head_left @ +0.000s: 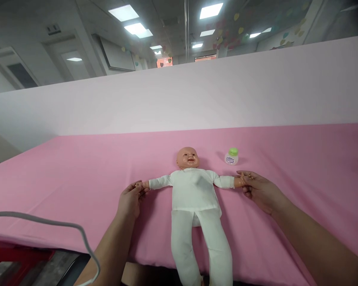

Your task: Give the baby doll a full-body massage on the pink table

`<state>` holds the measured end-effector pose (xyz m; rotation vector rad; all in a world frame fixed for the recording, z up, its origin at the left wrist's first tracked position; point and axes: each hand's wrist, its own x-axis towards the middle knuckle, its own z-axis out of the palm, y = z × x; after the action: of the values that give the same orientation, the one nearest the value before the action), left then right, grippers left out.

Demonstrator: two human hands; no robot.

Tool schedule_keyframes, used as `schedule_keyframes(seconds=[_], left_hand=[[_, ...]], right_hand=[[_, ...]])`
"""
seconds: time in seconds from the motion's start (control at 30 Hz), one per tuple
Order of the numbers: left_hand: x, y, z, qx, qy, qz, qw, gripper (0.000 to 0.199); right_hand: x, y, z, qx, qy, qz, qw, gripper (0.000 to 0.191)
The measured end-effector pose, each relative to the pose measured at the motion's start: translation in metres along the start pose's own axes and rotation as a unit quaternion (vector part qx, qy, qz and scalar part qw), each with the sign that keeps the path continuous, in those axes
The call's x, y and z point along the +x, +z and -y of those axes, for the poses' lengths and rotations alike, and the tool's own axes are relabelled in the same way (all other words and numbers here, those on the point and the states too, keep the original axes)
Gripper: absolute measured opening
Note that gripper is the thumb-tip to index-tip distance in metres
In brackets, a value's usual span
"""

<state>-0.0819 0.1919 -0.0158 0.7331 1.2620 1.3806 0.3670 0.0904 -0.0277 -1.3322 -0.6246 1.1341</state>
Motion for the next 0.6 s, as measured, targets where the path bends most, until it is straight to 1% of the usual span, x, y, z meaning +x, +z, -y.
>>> schedule_keyframes(seconds=[0.1, 0.17, 0.3, 0.43, 0.5, 0.6], left_hand=[[-0.0023, 0.001, -0.0009, -0.004, 0.008, 0.015, 1.0, 0.031], [-0.0055, 0.003, -0.0026, -0.005, 0.011, 0.015, 1.0, 0.031], [-0.0092, 0.005, -0.0038, 0.019, 0.007, 0.008, 1.0, 0.029], [-0.0067, 0.0039, -0.0007, 0.031, 0.013, 0.009, 0.999, 0.028], [-0.0056, 0.0044, 0.0003, 0.027, 0.012, 0.001, 1.0, 0.026], [-0.0066, 0.0066, -0.0004, 0.016, 0.005, -0.011, 1.0, 0.021]], right_hand=[[-0.0039, 0.0005, 0.0029, -0.009, -0.012, 0.037, 0.999, 0.042], [-0.0057, 0.0017, 0.0029, -0.025, -0.017, 0.043, 0.999, 0.042], [-0.0073, 0.0051, 0.0006, -0.061, -0.021, 0.01, 0.998, 0.04], [-0.0078, 0.0073, -0.0004, -0.076, -0.029, -0.017, 0.997, 0.033], [-0.007, 0.0072, -0.0008, -0.07, -0.027, -0.02, 0.997, 0.03], [-0.0037, 0.0064, -0.0022, -0.034, -0.015, -0.035, 0.999, 0.026]])
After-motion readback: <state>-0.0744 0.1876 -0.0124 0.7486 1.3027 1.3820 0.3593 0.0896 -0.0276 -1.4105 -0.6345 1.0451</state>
